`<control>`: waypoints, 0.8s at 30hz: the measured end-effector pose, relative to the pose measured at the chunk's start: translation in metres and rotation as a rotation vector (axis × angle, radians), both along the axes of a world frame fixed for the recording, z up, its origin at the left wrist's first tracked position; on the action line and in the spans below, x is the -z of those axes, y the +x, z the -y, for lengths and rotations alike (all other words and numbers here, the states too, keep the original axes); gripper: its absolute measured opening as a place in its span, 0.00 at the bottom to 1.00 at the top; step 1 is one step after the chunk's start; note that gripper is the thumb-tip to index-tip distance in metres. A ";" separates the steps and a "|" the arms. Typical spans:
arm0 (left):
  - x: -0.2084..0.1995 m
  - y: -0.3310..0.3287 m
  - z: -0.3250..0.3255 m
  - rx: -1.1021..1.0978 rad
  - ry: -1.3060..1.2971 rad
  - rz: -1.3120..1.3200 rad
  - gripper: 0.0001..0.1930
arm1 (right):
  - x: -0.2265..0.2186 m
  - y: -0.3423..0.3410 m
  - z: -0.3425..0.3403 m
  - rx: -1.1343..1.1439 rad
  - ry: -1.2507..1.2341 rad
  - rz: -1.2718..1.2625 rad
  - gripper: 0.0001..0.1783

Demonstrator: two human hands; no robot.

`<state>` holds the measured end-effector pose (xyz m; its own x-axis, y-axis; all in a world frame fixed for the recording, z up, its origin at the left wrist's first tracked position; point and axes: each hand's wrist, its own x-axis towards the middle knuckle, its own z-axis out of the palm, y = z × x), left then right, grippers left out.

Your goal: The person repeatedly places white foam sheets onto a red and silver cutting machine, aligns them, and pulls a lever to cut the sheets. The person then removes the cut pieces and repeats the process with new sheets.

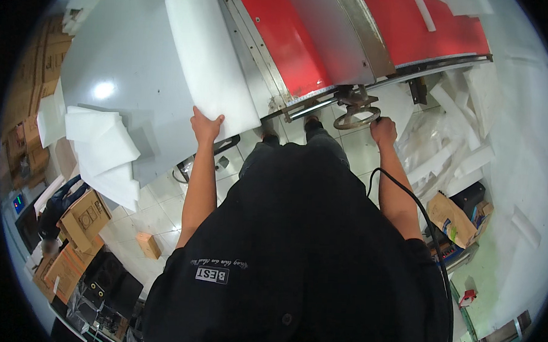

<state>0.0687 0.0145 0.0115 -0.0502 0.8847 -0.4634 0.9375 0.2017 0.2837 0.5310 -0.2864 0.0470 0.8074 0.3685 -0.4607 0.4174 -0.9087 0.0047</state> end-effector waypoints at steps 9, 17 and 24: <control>-0.001 0.002 0.000 -0.006 -0.016 -0.066 0.58 | 0.007 0.008 0.003 -0.029 0.008 -0.086 0.20; 0.003 0.001 -0.004 0.008 -0.020 -0.064 0.59 | 0.005 0.008 0.004 -0.056 0.059 -0.119 0.19; 0.013 -0.004 -0.008 0.034 -0.060 -0.088 0.60 | 0.011 0.013 0.007 -0.080 0.058 -0.139 0.21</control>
